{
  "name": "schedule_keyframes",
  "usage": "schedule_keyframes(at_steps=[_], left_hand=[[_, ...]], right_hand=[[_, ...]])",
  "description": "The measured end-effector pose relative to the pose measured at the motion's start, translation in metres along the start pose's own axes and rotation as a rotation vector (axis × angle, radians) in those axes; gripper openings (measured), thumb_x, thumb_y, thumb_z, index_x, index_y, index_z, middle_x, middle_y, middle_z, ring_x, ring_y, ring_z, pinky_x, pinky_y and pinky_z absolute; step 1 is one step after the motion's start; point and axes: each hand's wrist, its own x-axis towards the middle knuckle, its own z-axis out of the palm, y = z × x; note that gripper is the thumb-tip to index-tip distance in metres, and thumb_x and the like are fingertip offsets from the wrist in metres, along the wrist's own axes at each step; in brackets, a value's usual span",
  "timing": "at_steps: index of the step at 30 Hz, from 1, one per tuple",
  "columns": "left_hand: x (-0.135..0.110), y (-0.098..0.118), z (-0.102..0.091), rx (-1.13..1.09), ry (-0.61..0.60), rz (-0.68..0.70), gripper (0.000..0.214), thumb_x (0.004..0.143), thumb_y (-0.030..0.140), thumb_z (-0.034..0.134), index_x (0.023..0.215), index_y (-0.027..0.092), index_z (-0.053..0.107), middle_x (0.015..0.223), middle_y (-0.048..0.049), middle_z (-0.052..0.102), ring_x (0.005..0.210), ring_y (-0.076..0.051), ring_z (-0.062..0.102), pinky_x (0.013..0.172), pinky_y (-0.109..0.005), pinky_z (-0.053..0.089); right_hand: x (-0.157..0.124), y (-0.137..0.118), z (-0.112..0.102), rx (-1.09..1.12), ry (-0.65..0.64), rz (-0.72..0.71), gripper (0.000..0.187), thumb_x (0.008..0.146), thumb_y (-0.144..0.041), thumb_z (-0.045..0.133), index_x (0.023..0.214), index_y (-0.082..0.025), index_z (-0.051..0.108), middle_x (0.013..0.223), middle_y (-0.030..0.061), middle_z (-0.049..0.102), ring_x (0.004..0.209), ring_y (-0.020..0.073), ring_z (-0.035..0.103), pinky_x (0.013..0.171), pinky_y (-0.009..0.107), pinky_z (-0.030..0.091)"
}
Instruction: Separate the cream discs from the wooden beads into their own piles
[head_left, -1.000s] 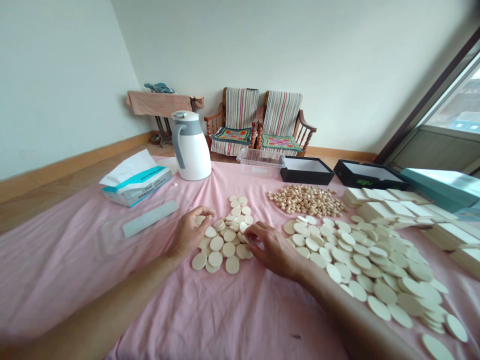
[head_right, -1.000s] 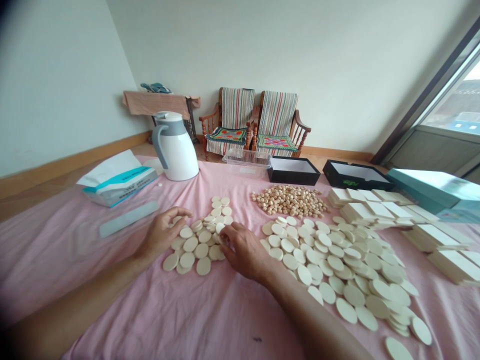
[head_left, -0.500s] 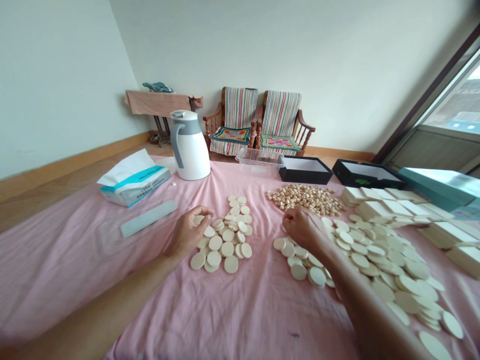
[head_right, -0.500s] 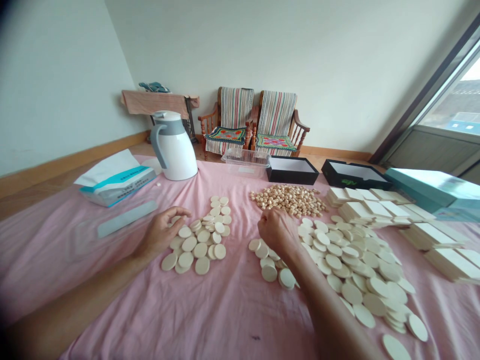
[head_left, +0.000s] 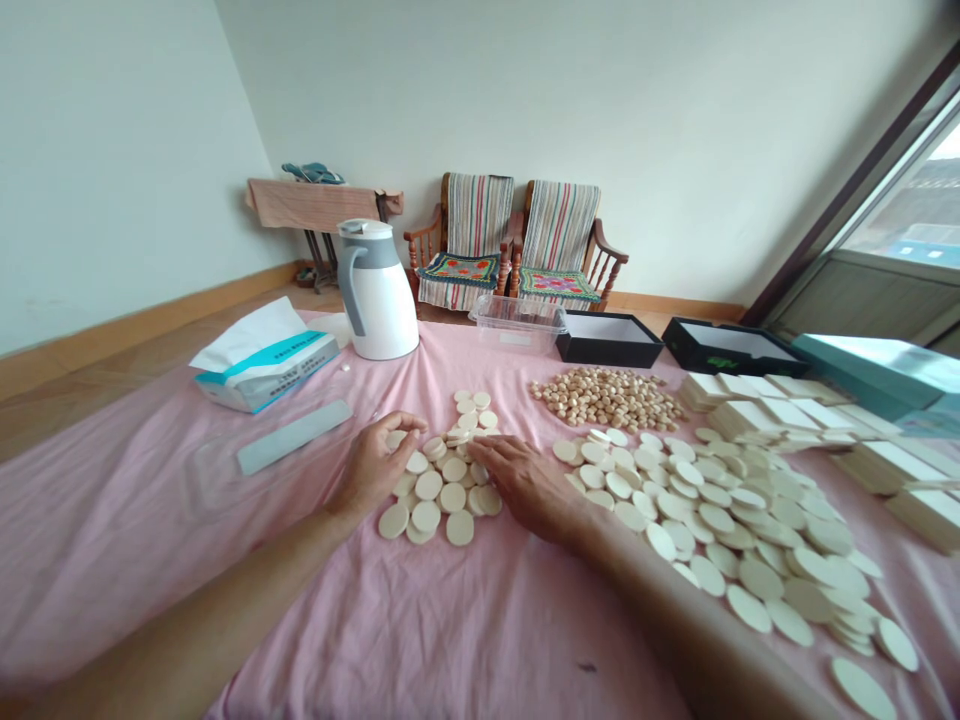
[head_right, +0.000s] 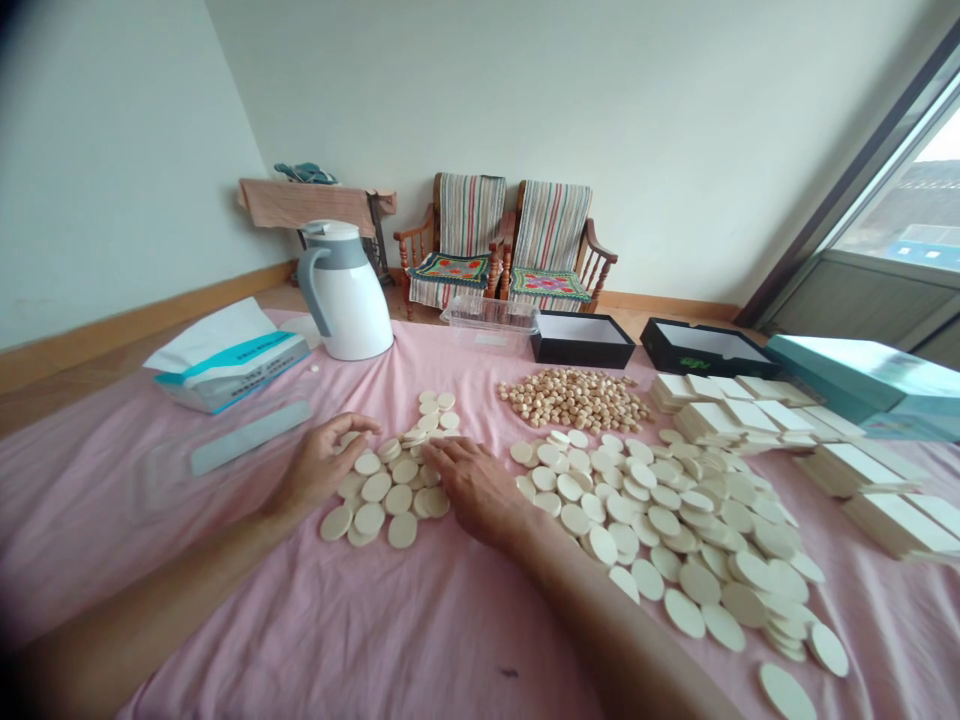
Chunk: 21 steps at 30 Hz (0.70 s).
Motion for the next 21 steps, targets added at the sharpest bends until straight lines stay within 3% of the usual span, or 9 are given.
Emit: schedule_keyframes(at_steps=[4, 7, 11, 18, 21], left_hand=[[0.0, 0.0, -0.001, -0.008, -0.002, 0.001, 0.022, 0.08, 0.033, 0.053, 0.088, 0.017, 0.065, 0.089, -0.0049, 0.07, 0.087, -0.02, 0.064, 0.082, -0.029, 0.048], [0.0, 0.0, -0.001, -0.006, -0.004, 0.0, 0.022, 0.08, 0.032, 0.052, 0.087, 0.017, 0.065, 0.089, -0.0046, 0.07, 0.086, -0.019, 0.064, 0.082, -0.029, 0.048], [0.0, 0.0, -0.001, 0.004, -0.001, 0.0, 0.022, 0.079, 0.033, 0.052, 0.087, 0.017, 0.065, 0.089, -0.0052, 0.07, 0.087, -0.02, 0.064, 0.081, -0.03, 0.049], [0.001, -0.002, 0.0, 0.014, -0.003, -0.012, 0.022, 0.079, 0.031, 0.052, 0.089, 0.017, 0.065, 0.09, -0.005, 0.07, 0.085, -0.02, 0.064, 0.082, -0.03, 0.049], [0.001, -0.003, 0.0, 0.016, 0.002, -0.015, 0.021, 0.079, 0.03, 0.052, 0.088, 0.017, 0.065, 0.089, -0.0046, 0.07, 0.084, -0.019, 0.064, 0.081, -0.029, 0.049]], right_hand=[[0.001, -0.004, -0.002, -0.007, 0.029, 0.074, 0.029, 0.088, -0.008, 0.046, 0.112, -0.018, 0.059, 0.109, 0.0098, 0.061, 0.1, 0.0192, 0.054, 0.085, 0.031, 0.045], [0.001, -0.006, -0.004, -0.005, 0.044, 0.098, 0.02, 0.088, -0.01, 0.047, 0.1, -0.017, 0.061, 0.098, 0.0085, 0.06, 0.092, 0.0182, 0.054, 0.079, 0.028, 0.045], [-0.002, -0.001, -0.015, -0.04, 0.088, 0.148, 0.022, 0.081, -0.007, 0.048, 0.097, -0.016, 0.061, 0.094, 0.0085, 0.058, 0.09, 0.0189, 0.053, 0.078, 0.029, 0.044], [-0.022, 0.029, -0.046, -0.33, 0.09, 0.555, 0.02, 0.073, -0.01, 0.053, 0.09, -0.015, 0.064, 0.09, 0.0129, 0.058, 0.088, 0.026, 0.053, 0.075, 0.036, 0.041], [-0.024, 0.034, -0.047, -0.364, 0.123, 0.58, 0.021, 0.074, -0.013, 0.055, 0.093, -0.014, 0.064, 0.094, 0.0151, 0.058, 0.095, 0.0298, 0.052, 0.08, 0.042, 0.04]])
